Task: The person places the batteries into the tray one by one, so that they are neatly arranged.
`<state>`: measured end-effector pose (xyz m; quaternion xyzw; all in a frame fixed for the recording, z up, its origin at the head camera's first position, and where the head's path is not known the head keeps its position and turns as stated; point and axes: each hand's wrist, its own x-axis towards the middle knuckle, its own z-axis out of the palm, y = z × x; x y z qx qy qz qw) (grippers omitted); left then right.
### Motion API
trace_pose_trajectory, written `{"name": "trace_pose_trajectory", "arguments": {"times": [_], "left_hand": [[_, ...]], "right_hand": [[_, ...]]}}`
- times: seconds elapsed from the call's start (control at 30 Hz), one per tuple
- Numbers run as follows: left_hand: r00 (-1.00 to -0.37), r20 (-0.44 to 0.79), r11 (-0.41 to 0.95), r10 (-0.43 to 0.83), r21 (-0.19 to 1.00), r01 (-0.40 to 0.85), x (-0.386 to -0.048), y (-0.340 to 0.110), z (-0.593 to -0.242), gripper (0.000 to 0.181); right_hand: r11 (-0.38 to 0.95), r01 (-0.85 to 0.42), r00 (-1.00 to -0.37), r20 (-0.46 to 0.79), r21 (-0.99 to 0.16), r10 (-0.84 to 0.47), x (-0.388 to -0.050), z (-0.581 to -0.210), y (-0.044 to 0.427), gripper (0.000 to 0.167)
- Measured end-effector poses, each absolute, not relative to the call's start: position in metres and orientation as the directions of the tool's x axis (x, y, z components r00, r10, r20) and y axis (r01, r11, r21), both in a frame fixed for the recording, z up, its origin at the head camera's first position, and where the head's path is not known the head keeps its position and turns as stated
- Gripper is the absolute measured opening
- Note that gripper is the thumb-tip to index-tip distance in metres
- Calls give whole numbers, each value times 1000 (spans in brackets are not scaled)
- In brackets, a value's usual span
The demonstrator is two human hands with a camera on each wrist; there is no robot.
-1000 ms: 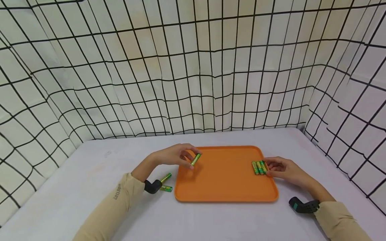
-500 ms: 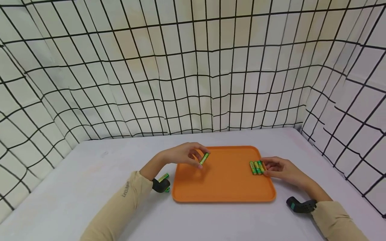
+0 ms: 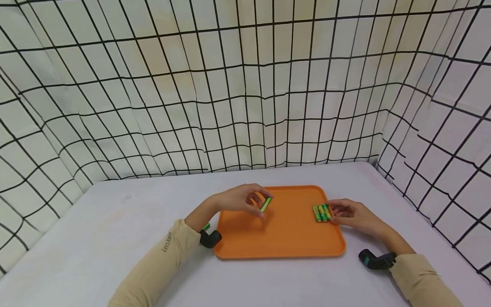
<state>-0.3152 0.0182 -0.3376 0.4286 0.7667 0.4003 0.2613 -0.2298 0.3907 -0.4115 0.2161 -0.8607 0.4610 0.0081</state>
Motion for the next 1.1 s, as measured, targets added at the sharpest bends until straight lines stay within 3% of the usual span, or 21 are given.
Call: {"name": "trace_pose_trajectory", "arguments": {"times": [0.2,1.1], "left_hand": [[-508,-48,314,860,835,452,-313,30,-340,55],[-438,-96,315,894,830,461,-310,87,-359,56]], "right_hand": [[504,-360,-916,195,-785,-349,-229,-409,389,47],[503,-303,-933,144,-809,-331,-230,-408,389,48]]}}
